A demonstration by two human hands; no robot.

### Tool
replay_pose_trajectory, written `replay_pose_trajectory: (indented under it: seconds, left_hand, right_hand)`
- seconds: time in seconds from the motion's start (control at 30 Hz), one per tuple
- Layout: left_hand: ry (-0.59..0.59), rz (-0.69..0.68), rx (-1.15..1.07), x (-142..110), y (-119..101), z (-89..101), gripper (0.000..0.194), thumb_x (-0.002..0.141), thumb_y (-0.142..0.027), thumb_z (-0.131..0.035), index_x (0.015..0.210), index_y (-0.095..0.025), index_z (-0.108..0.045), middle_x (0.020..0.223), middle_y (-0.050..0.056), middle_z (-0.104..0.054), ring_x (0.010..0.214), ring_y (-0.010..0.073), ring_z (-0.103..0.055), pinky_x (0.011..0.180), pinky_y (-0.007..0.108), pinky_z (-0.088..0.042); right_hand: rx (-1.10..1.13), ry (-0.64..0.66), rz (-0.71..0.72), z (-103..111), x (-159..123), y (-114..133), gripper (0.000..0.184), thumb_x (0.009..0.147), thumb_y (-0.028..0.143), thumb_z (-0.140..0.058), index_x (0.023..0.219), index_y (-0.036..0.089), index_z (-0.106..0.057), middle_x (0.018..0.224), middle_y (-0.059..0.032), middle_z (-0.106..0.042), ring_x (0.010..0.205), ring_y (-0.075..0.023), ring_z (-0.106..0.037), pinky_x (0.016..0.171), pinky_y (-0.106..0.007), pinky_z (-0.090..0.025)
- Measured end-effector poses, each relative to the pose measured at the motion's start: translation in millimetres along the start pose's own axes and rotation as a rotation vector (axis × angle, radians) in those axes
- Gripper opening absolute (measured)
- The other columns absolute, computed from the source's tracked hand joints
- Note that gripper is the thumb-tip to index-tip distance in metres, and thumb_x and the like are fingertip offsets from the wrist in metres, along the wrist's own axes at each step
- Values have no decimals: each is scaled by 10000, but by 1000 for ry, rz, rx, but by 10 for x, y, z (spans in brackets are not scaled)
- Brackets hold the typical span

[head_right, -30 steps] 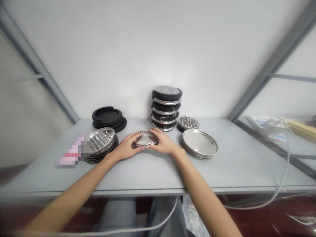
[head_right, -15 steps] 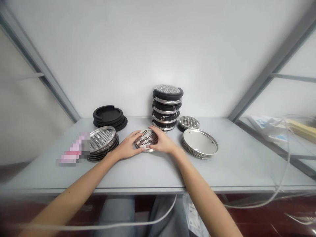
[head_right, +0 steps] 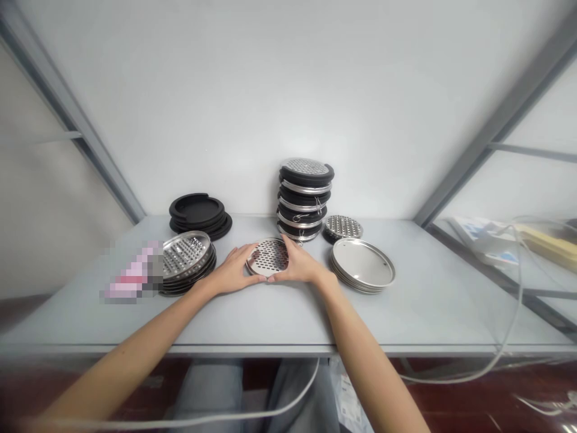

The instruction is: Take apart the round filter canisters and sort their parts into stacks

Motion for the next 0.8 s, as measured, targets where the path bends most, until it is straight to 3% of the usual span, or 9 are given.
replay_pose_trajectory:
  seconds: [0.3, 0.53, 0.8]
  left_hand:
    - [-13, 0, -16, -30, -8, 46, 890, 758, -598, -641, 1453, -195, -259, 1443, 150, -389, 1348, 330, -331, 1117, 491, -250]
    - [5, 33, -24, -24, 5, 57, 1074, 616, -586, -766, 1465, -205, -230, 1502, 158, -292, 1395, 361, -244, 1130, 491, -246]
    - [7, 54, -32, -36, 26, 43, 977, 716, -630, -666, 1477, -198, -231, 1525, 165, -243, 1406, 367, -215, 1122, 509, -256]
  right_hand:
    - [-6, -20, 24, 29, 4, 96, 1121, 494, 572, -806, 1401, 122, -324, 1366, -204, -447, 1233, -320, -470, 1044, -464, -378]
    - [-42, -124, 112, 93, 11, 231, 1036, 497, 561, -808, 1353, 160, -386, 1324, -171, -475, 1213, -326, -478, 1031, -477, -384]
    - [78, -185, 103, 122, 15, 238, 885, 573, 535, -793, 1304, 169, -454, 1370, -162, -455, 1245, -314, -467, 1048, -459, -397]
Point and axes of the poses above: each hand's wrist, its own x-axis towards the middle knuckle, its own z-axis out of the back of the hand, y = z × x, the point moved 3 cm from there along x, towards the middle knuckle
